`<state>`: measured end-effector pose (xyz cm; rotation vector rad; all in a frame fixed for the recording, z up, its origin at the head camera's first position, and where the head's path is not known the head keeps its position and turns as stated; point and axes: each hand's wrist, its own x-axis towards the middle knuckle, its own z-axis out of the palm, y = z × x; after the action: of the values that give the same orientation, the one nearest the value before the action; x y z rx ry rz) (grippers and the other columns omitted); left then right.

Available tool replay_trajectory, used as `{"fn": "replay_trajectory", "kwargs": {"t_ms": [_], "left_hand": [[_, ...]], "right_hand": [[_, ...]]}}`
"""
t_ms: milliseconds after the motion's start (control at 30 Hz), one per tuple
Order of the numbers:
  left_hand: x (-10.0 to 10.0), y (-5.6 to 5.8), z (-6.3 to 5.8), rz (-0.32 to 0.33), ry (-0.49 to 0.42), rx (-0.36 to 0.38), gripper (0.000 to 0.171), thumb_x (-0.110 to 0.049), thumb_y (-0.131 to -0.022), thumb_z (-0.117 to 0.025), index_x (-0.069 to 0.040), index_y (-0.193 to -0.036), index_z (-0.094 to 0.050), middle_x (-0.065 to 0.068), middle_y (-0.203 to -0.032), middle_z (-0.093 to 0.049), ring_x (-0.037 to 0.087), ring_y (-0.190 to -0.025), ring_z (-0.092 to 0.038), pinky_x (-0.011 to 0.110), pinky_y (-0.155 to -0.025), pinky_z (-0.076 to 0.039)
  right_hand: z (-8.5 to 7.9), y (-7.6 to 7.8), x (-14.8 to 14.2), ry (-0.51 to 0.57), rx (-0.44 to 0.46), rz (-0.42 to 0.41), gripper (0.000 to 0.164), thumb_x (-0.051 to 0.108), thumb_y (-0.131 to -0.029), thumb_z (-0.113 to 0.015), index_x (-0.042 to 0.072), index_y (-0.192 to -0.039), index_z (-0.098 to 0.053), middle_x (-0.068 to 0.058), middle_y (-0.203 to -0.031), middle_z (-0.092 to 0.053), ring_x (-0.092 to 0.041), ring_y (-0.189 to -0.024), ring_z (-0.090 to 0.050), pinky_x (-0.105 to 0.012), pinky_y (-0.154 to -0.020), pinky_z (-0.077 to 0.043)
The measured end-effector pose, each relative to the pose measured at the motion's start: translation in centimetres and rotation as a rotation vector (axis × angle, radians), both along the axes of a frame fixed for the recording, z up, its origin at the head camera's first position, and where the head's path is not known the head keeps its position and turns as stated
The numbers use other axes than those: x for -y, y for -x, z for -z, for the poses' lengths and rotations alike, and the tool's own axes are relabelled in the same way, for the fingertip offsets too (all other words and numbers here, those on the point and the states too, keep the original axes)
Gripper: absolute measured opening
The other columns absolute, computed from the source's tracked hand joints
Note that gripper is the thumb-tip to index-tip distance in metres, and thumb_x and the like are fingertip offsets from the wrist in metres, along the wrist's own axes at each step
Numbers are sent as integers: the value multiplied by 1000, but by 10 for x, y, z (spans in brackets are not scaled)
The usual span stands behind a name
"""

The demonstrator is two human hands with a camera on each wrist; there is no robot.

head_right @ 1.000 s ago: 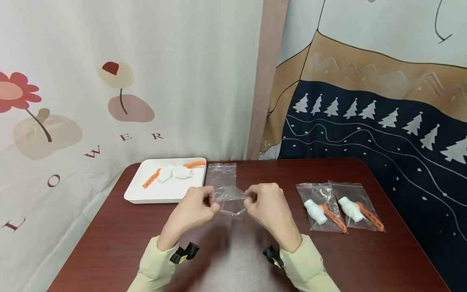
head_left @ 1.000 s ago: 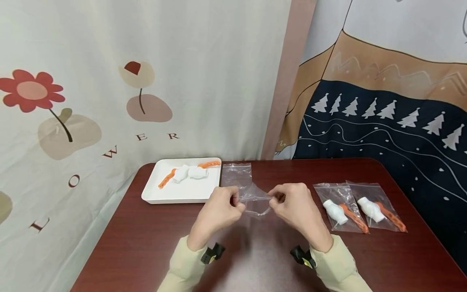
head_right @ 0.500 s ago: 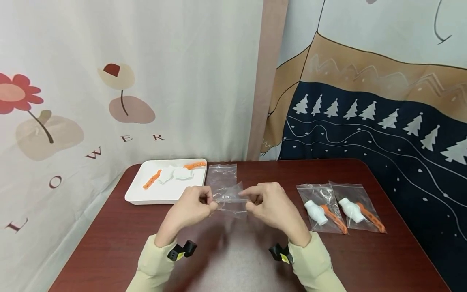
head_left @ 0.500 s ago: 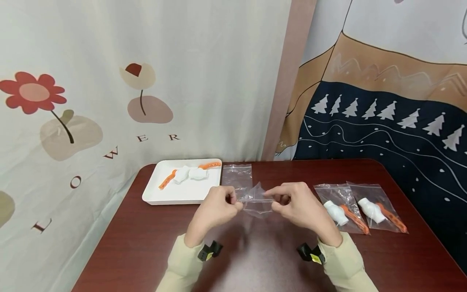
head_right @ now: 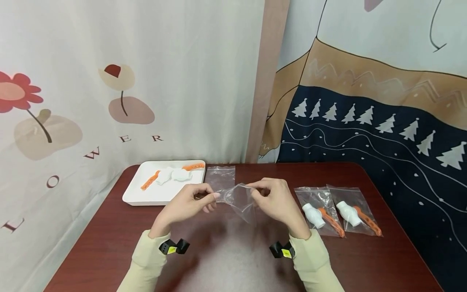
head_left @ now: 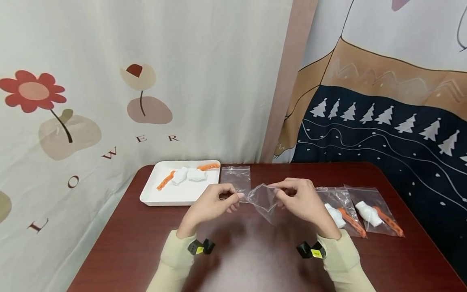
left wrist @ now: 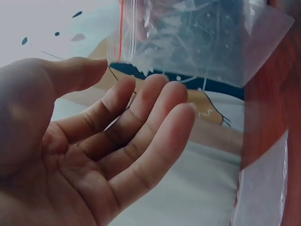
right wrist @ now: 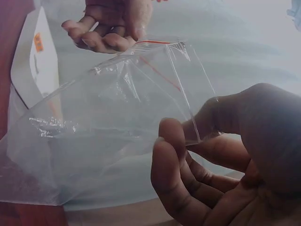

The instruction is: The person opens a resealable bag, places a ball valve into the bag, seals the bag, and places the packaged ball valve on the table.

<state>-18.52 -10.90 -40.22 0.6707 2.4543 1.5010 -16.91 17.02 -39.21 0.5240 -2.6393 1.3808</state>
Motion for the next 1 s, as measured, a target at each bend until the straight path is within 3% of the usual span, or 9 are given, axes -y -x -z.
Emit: {"fn": "replay_trajectory", "kwargs": {"t_ms": [133, 300, 500, 733, 1000], "left_hand": [[11, 10, 4, -58, 41, -41, 22, -26, -101, -67, -8, -90, -70, 10, -81, -73, 21, -71, -71, 41, -68, -62], [32, 25, 10, -175, 178, -177, 13, -26, -100, -67, -14, -94, -71, 3, -83, -72, 15, -77, -67, 29, -70, -55], [57, 44, 20, -275, 290, -259, 16, -22, -98, -68, -8, -105, -71, 4, -89, -75, 18, -86, -70, 36, -80, -54], [82, 61, 27, -309, 402, -260, 33, -23, -97, -69, -3, -124, -65, 17, -107, -74, 32, -101, -70, 48, -89, -56], [114, 81, 35, -356, 536, -219, 48, -28, -99, -65, 1, -137, -58, 28, -133, -62, 45, -124, -58, 59, -100, -49]], "right_hand": [[3, 3, -3, 0, -13, 39, 24, 6, -95, -66, 17, -110, -81, 1, -74, -68, -14, -57, -66, -26, -49, -47], [4, 4, -7, -4, 2, 73, 23, 9, -96, -66, 17, -112, -81, 1, -70, -67, -10, -57, -62, -26, -47, -44], [5, 5, -8, -11, 15, 84, 22, 10, -96, -66, 16, -112, -80, 0, -70, -67, -11, -56, -61, -27, -46, -43], [6, 5, -9, -12, 18, 90, 22, 11, -97, -66, 15, -113, -80, -2, -74, -69, -12, -55, -63, -27, -47, -45], [5, 5, -10, -7, 12, 92, 22, 10, -96, -66, 15, -113, -80, -2, -75, -69, -12, -55, -64, -27, -49, -46]]}}
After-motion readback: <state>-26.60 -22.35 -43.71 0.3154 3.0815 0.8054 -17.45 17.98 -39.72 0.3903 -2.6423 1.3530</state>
